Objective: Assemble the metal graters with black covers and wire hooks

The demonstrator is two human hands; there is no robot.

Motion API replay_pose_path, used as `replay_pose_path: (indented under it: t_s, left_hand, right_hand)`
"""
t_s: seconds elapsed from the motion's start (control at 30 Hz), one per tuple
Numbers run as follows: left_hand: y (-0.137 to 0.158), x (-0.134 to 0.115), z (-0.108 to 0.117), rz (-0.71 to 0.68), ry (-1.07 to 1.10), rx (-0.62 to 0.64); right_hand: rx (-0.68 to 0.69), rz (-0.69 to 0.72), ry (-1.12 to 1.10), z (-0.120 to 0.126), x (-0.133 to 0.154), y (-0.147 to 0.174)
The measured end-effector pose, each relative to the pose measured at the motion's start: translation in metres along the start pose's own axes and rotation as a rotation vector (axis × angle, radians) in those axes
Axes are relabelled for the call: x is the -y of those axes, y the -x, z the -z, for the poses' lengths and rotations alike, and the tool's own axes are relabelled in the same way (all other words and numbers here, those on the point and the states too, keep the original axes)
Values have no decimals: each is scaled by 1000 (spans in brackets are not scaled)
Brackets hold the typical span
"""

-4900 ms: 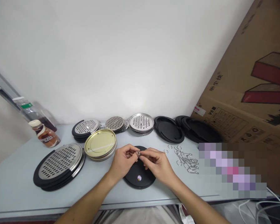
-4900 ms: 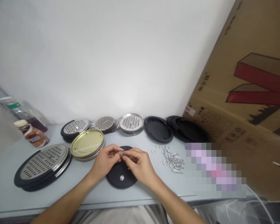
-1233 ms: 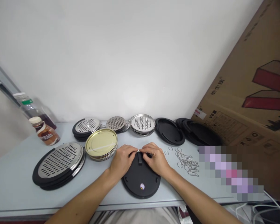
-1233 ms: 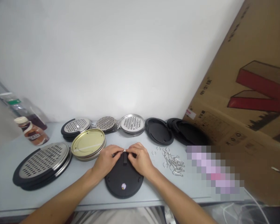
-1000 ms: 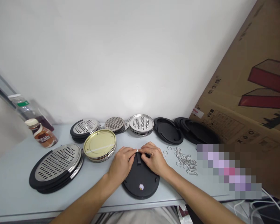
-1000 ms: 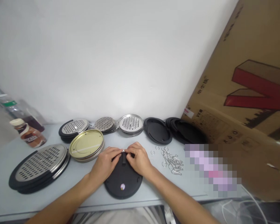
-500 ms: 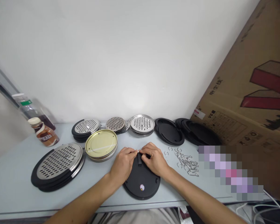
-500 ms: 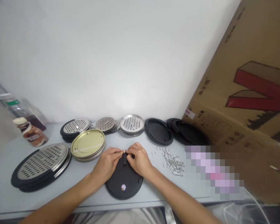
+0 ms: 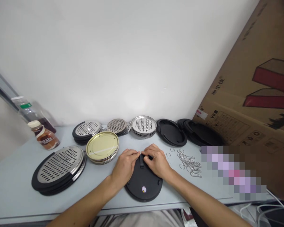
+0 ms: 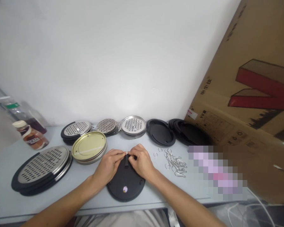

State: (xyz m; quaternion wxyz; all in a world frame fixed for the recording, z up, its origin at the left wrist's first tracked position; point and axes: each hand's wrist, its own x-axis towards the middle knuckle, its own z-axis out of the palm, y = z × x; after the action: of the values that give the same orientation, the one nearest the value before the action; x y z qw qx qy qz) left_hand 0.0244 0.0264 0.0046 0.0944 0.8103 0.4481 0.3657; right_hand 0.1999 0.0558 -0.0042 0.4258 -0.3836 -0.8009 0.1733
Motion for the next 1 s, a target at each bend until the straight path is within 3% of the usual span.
replay_pose_path:
  t_s: [0.33,0.63,0.73,0.83,0.93,1.0]
  left_hand:
    - [0,1,0,-9,21,52]
    - [-5,-8,11,69,0,5]
    - [3,-24,23,66,-83,95]
    - [23,-41,31,63,-127,275]
    - [46,-50,29,27,-146,452]
    - [56,-50,24,19,-172,487]
  right_hand:
    - [-31,-76,30,2,-1,1]
    - [83,-178,48,15,-5,0]
    - [117,-203,23,22,-9,-1]
    - [141,-214,23,25,-11,-1]
    - [159,-203,21,26,-12,-1]
    - [164,-219,5,27,-12,-1]
